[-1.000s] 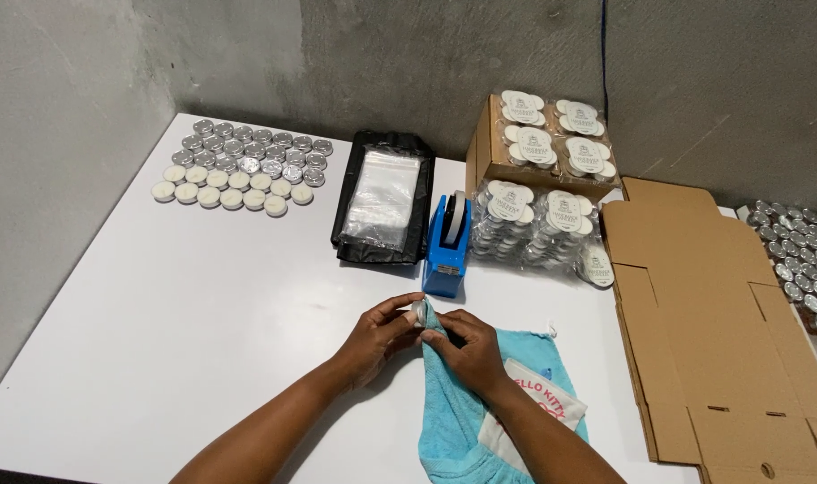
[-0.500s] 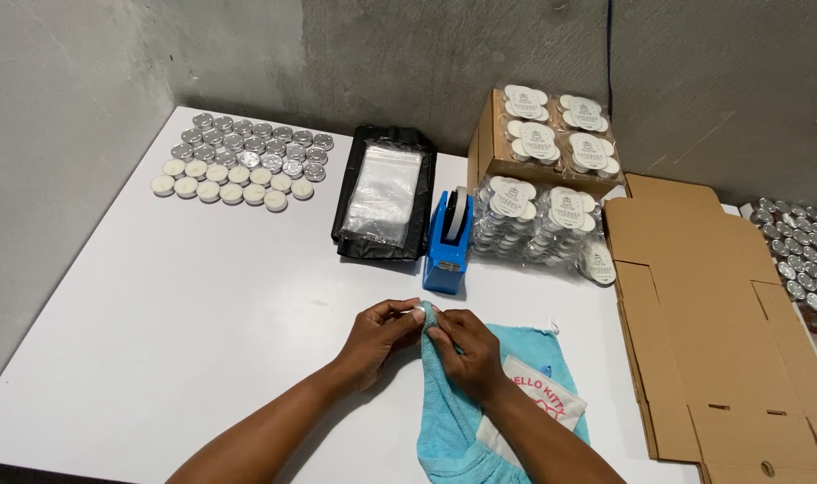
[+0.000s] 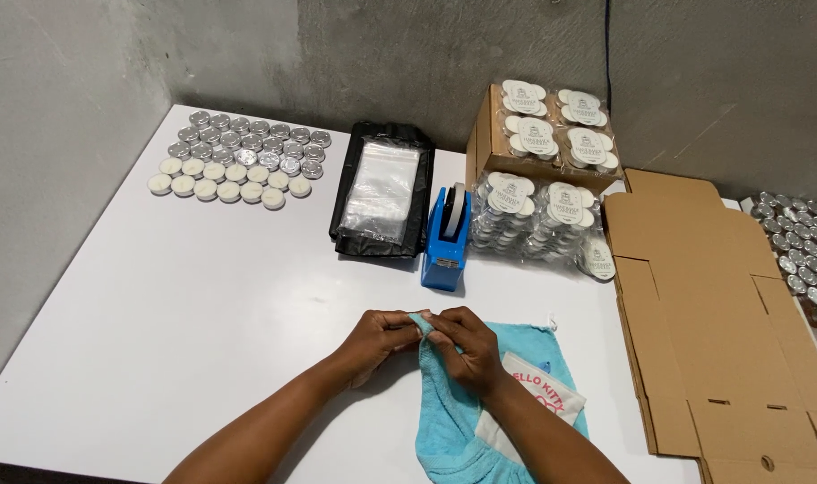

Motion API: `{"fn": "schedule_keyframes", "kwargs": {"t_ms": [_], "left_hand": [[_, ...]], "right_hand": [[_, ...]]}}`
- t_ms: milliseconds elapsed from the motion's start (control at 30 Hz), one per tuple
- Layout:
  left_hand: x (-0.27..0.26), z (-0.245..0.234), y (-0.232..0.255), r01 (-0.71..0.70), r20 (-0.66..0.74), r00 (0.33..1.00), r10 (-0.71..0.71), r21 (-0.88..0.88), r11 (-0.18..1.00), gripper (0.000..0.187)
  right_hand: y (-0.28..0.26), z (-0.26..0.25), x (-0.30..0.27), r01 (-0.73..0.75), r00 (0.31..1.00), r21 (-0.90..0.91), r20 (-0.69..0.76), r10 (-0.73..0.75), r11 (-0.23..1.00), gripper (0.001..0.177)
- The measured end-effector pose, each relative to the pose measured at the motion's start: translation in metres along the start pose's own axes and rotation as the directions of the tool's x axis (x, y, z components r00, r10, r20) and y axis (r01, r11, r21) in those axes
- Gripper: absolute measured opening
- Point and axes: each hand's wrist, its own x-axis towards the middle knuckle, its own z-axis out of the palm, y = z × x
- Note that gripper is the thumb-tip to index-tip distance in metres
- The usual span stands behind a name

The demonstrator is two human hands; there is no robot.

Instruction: The person places tea lights into a clear plastic bag and then seals the bag using adhesive tape from a dispenser.

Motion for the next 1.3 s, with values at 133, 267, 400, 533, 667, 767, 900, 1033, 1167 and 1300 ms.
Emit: {"fn": "schedule_keyframes", "kwargs": {"t_ms": [133, 267, 400, 533, 667, 767, 900, 1033, 1167, 1300], "left_hand": [[-0.004, 0.011, 0.005, 0.011, -0.056, 0.998, -0.004, 0.138, 0.990, 0.027], [-0.003, 0.005, 0.005, -0.003, -0.037, 0.999, 0.004, 0.033, 0.999, 0.043], [-0.009, 0.005, 0.017, -0.027, 0.010, 1.000, 0.028, -0.083, 0.996, 0.060], [-0.005, -0.002, 0.010, -0.041, 0.038, 0.998, 0.046, -0.116, 0.992, 0.061], [-0.003, -0.007, 0.007, -0.038, 0.081, 0.995, 0.053, -0.179, 0.983, 0.060], [-0.004, -0.004, 0.010, -0.034, 0.077, 0.996, 0.052, -0.221, 0.975, 0.058], [-0.006, 0.001, 0.013, -0.030, 0.055, 0.998, 0.044, -0.225, 0.974, 0.053], [-0.008, 0.004, 0.014, -0.007, 0.035, 0.999, 0.016, -0.246, 0.969, 0.046], [-0.007, 0.002, 0.012, -0.019, -0.012, 1.000, 0.017, -0.251, 0.968, 0.038], [-0.006, 0.002, 0.011, -0.031, -0.052, 0.998, 0.019, -0.259, 0.965, 0.036]], "right_hand": [[-0.012, -0.002, 0.016, -0.131, 0.988, 0.133, -0.063, 0.140, 0.982, 0.023], [-0.007, -0.006, 0.014, -0.206, 0.977, 0.186, -0.020, 0.213, 0.961, 0.022], [0.004, -0.006, 0.008, -0.276, 0.959, 0.227, -0.003, 0.284, 0.934, 0.025], [0.004, -0.006, 0.010, -0.305, 0.950, 0.245, 0.005, 0.313, 0.920, 0.025], [0.005, -0.005, 0.009, -0.295, 0.953, 0.231, -0.003, 0.304, 0.927, 0.027], [0.002, -0.005, 0.010, -0.285, 0.956, 0.208, -0.010, 0.294, 0.935, 0.028], [-0.003, -0.006, 0.013, -0.269, 0.961, 0.171, -0.019, 0.276, 0.948, 0.029], [-0.008, -0.005, 0.014, -0.227, 0.970, 0.154, -0.051, 0.237, 0.962, 0.029], [-0.013, -0.004, 0.015, -0.178, 0.978, 0.111, -0.091, 0.188, 0.978, 0.030], [-0.011, -0.001, 0.010, -0.139, 0.984, 0.072, -0.106, 0.146, 0.988, 0.032]]}}
